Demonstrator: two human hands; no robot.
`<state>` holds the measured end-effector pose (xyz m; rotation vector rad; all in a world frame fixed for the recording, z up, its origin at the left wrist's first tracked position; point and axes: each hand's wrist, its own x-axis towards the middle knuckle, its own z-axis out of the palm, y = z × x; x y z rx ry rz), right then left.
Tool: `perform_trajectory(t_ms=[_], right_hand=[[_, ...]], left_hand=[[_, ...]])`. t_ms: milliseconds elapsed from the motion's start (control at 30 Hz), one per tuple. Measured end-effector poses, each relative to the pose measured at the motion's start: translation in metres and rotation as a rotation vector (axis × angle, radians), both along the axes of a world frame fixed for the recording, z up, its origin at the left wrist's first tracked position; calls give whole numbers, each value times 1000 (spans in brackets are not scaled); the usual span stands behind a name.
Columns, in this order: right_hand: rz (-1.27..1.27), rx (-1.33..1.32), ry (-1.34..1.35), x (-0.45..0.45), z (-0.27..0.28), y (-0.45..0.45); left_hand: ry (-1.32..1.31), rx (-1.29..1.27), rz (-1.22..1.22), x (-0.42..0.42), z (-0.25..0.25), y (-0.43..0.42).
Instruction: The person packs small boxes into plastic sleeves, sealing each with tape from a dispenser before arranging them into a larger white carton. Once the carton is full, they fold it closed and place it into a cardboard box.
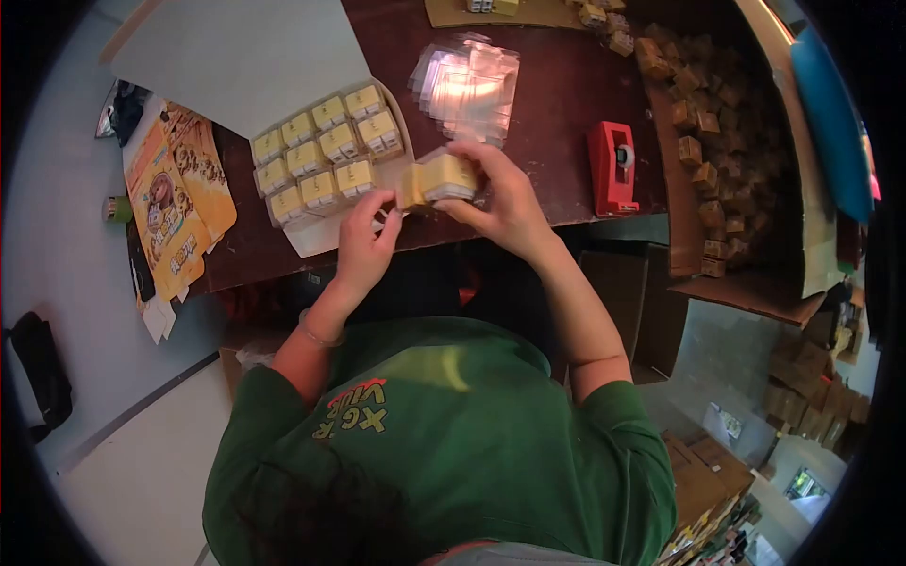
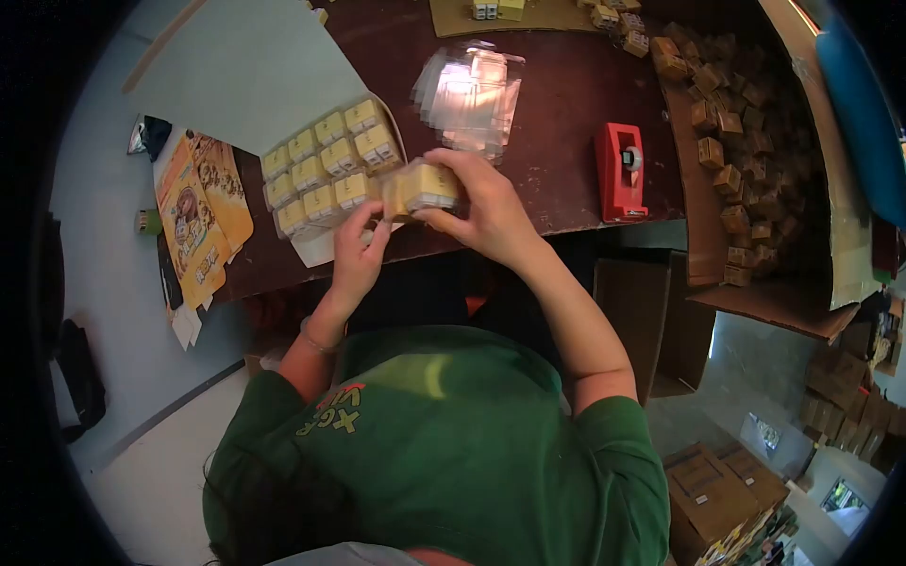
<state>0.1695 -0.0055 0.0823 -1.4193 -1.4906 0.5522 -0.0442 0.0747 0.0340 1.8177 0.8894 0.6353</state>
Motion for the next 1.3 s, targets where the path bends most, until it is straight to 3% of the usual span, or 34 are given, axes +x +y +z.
perform_trajectory(t_ms=[67,100,233,367,467,500,600,633,667,733,800,833,933,1033,1100,1167,1200,1267,1300], right_hand=[[40,96,-76,-12,-5,40],[13,190,-172,-15,-11,57],[97,34,-433,-5,-15,67],[109,38,-497,-22,-21,74],[-14,204,-794,-38,-64,83],[19,152,-618,-45,-64,83],[79,125,-437,-29,-48,78],[-13,126,-356,-12,-56,86],[-278,34,-433,10,-61,92],[-756,-168,-614,45,-65,102],[-663,-639,-644,67,-72,105],[-697,-535,-639,71,-83,108],[-694,-460,-115,89,-92,101],[-886,-222,-221,103,-99,78],[-793,-122,-60,118,-110,56],[-521,-177,611,116,-94,32],[-428,-217,704,92,-65,17],[-223,-333,738,53,-40,-12],[-169,-324,668,37,-52,-21]], left_hand=[[98,293,45,-26,-7,10],[152,260,74,-32,-11,10],[254,155,140,-34,-18,5],[295,145,143,-35,-18,12],[268,207,136,-35,-26,12],[280,197,127,-34,-25,12],[294,176,118,-33,-20,12],[296,170,115,-34,-18,11],[295,164,117,-32,-17,12],[200,385,101,-23,-8,8],[101,472,42,-10,6,-2],[57,428,-4,-1,7,-7],[-58,256,-139,28,1,-21],[-93,-132,-223,48,5,-20],[-144,-277,-229,57,-7,-14],[-255,-339,-168,67,-12,-10],[-313,-368,-132,72,-13,-6],[-425,-871,-315,76,-9,6],[-437,-1065,-418,74,-7,8]])
